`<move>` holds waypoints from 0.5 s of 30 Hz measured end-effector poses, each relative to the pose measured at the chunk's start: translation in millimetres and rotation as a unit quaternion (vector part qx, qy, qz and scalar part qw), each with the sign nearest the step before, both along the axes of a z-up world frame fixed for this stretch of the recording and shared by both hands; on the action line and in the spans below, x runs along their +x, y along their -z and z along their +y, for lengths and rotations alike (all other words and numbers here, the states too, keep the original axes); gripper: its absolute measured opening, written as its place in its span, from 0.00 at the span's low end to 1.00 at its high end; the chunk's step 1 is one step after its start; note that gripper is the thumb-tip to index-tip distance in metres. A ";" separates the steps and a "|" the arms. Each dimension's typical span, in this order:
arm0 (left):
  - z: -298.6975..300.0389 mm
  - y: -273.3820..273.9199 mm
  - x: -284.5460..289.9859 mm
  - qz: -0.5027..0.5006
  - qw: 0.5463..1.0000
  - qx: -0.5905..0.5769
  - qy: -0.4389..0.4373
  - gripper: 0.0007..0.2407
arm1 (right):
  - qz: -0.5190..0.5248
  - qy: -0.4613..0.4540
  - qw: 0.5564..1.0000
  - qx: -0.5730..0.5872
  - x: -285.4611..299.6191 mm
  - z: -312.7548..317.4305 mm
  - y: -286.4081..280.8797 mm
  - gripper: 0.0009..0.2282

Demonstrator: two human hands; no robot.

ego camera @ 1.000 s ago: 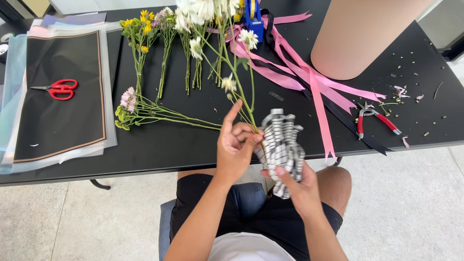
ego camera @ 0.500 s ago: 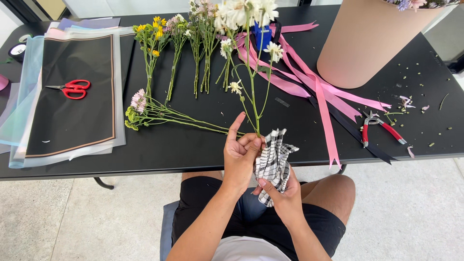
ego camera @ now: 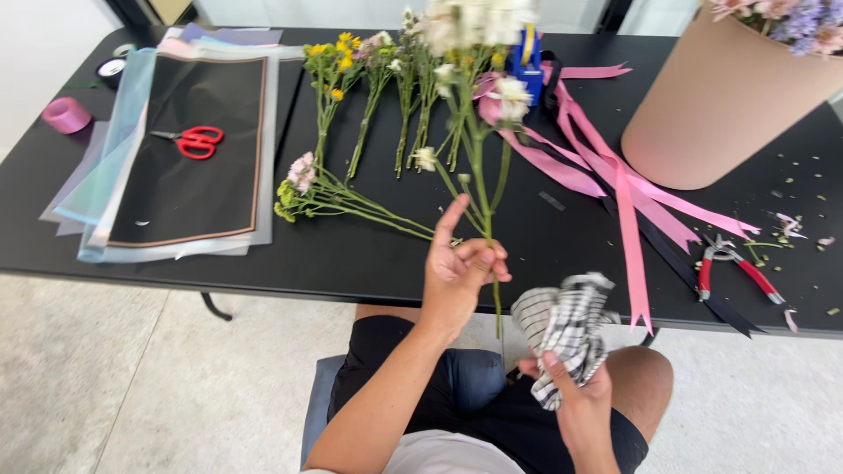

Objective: The person trims stems using shears, wipes them with a cloth, and places various flowers into a container.

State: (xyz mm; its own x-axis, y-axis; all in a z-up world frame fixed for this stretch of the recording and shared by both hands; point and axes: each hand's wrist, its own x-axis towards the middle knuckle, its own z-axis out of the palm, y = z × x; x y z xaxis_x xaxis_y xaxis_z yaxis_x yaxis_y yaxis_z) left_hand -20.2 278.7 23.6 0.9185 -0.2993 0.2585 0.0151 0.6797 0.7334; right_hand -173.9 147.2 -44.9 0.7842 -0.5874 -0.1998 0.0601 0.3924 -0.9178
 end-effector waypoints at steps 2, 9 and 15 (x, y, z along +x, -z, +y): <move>-7.0 8.9 -10.6 0.005 0.999 -0.019 0.031 0.37 | 0.020 -0.031 0.998 -0.041 4.4 4.8 -21.7 0.16; -7.7 7.4 -27.6 -0.025 0.998 -0.024 0.052 0.34 | 0.023 -0.114 0.980 -0.159 16.1 26.4 -31.0 0.20; 18.7 3.8 4.9 0.008 0.996 -0.075 -0.043 0.37 | 0.102 -0.099 0.938 -0.317 4.3 3.3 7.1 0.16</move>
State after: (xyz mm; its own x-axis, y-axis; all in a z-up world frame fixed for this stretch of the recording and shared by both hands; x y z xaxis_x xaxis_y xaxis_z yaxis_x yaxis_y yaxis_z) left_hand -15.4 297.4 19.8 0.9433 -0.1794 0.2794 -0.0363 0.7808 0.6238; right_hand -169.6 150.5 -52.0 0.8741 -0.4854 -0.0175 -0.1591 -0.2520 -0.9546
